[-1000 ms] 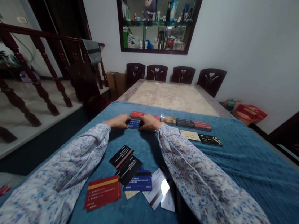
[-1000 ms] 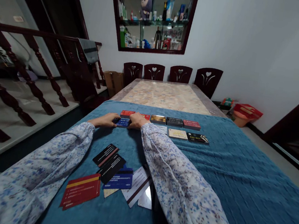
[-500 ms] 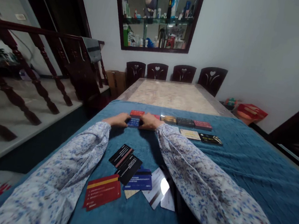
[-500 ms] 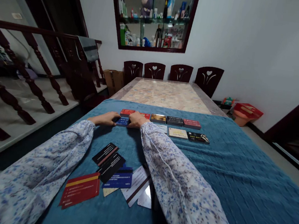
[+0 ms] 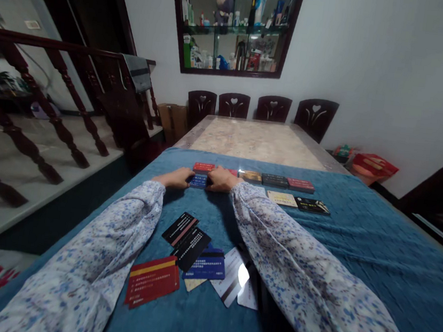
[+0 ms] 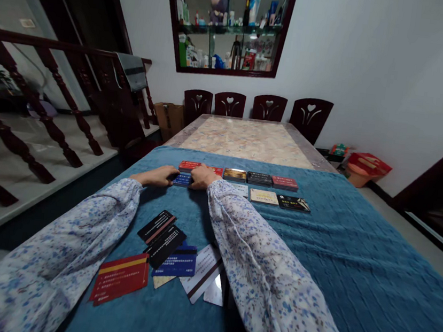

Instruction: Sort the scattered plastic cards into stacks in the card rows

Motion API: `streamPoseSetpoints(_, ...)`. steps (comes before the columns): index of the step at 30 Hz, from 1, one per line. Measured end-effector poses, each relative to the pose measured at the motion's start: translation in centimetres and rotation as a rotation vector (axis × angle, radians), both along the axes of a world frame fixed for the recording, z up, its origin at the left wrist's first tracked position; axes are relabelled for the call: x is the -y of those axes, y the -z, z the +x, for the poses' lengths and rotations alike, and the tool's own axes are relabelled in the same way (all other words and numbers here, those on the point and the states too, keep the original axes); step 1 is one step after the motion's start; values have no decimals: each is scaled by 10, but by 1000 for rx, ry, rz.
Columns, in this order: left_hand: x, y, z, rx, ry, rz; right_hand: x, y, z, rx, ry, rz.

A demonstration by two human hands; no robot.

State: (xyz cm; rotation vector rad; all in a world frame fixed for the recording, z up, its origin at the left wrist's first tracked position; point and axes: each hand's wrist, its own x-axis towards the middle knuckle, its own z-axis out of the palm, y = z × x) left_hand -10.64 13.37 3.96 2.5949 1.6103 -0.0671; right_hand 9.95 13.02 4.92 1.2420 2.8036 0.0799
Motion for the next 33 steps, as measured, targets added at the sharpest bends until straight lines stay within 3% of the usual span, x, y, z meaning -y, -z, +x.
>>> streamPoseSetpoints(15, 10, 2, -3, 18, -31, 39, 4, -2, 5, -41, 6, -4)
streamPoseSetpoints(24, 15, 11, -9, 56, -53, 120, 11, -7, 11, -47, 24, 34)
streamPoseSetpoints(33, 44, 7, -7, 25, -173, 145, 27, -7, 21, -148, -3, 91)
